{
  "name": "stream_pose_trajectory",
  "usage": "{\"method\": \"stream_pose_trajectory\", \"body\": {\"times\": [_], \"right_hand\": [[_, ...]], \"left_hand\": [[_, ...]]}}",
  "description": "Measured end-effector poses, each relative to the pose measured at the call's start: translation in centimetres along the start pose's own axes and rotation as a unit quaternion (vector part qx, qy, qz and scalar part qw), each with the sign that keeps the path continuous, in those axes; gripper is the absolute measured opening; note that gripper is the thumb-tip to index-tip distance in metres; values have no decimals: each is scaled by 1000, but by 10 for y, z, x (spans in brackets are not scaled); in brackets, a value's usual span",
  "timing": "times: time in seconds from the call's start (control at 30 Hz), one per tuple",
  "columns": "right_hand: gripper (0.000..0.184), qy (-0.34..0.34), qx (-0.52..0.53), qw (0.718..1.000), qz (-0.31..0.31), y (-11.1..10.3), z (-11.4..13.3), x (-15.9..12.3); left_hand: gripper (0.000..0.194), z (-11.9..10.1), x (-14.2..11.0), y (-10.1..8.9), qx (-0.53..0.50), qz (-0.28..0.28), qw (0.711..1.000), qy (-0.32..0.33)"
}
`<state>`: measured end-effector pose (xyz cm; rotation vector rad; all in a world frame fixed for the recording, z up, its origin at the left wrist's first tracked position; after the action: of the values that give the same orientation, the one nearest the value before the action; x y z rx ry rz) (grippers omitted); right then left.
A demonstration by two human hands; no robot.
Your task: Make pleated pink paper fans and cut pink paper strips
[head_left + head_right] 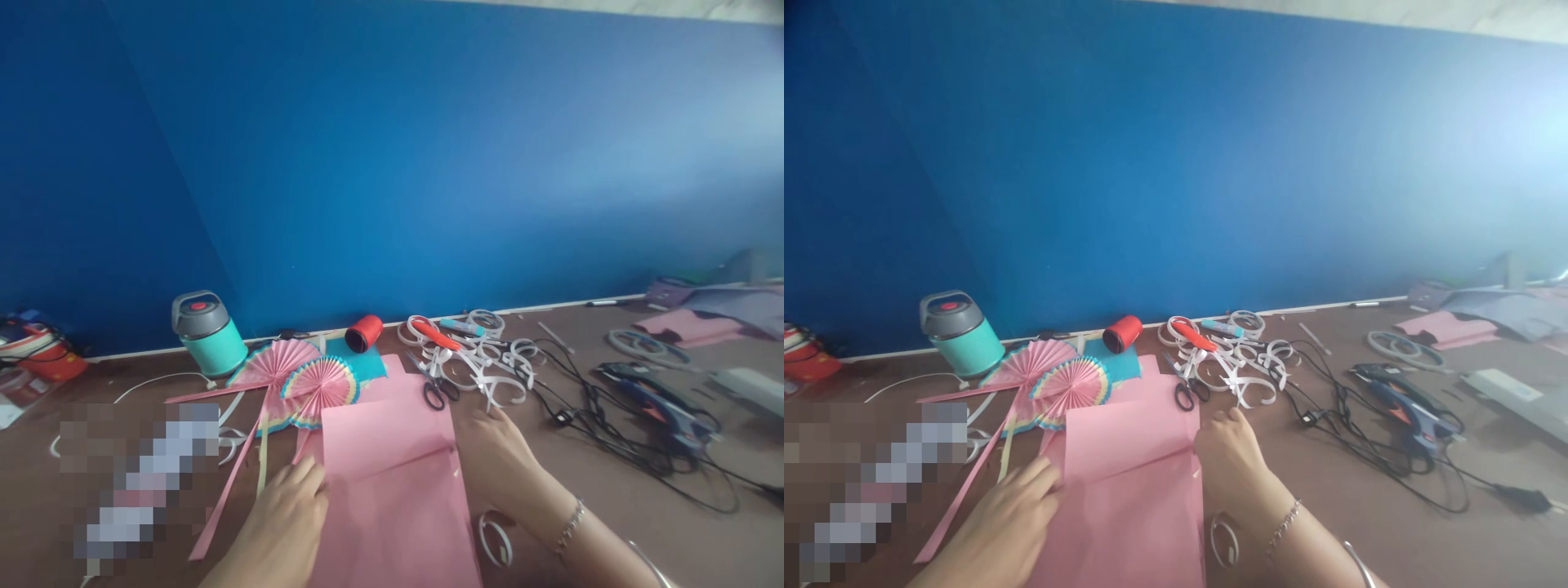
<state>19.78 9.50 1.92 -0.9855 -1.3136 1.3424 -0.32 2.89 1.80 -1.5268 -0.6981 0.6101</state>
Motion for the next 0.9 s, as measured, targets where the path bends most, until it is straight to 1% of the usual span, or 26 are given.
{"method": "stream_pose_trajectory", "body": {"times": [0.03, 0.07, 0.1, 0.13, 0.17, 0.23, 0.3, 0.37, 0.43, 0.53, 0.6, 0.7, 0.83, 0.9], "right_hand": [[12, 34, -16, 999, -19, -6, -4, 2], [10, 54, -13, 997, -47, -15, -5, 2], [11, 52, 6, 995, -79, -25, -1, 1], [12, 17, 34, 995, -91, -31, 9, -1], [12, -36, 57, 994, -85, -32, 23, -4], [9, -129, 81, 986, -62, -27, 46, -10], [10, -178, 71, 980, -46, -17, 58, -14], [14, -194, 44, 979, -42, -7, 62, -15], [14, -204, 20, 978, -42, 1, 64, -14], [13, -213, 7, 976, -53, 3, 66, -15], [14, -217, 10, 974, -57, 3, 67, -15], [14, -209, 33, 975, -60, 4, 68, -13], [9, -194, 66, 977, -53, 9, 69, -11], [7, -194, 70, 978, -42, 11, 69, -11]], "left_hand": [[34, 0, 0, 1, 4, 3, 1000, -4], [35, 1, 0, 1, 9, 6, 1000, -7], [37, 2, 1, 2, 11, 11, 1000, -10], [37, 2, 1, 3, 10, 17, 1000, -12], [38, 3, 2, 3, 6, 23, 1000, -14], [35, 6, 3, 4, -7, 36, 999, -20], [33, 8, 4, 5, -15, 44, 999, -20], [33, 9, 4, 5, -14, 40, 999, -16], [33, 9, 5, 3, -15, 9, 1000, -20], [29, 11, 6, -2, -44, -75, 996, -30], [25, 9, 10, 0, -70, -112, 991, -15], [14, 7, 15, 6, -78, -139, 987, 9], [21, 7, 15, 7, -48, -171, 984, 21], [21, 8, 14, 7, -45, -176, 983, 18]]}}
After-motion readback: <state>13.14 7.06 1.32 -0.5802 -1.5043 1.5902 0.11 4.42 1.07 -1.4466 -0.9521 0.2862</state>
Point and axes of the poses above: each hand's wrist, its own x-axis towards the middle knuckle, its own y-axis out of the palm, z = x × y, the point moved 9 cm from there along x, towards the middle knuckle, and after that the axes turned 15 degrees about y, right-handed, at the moved point
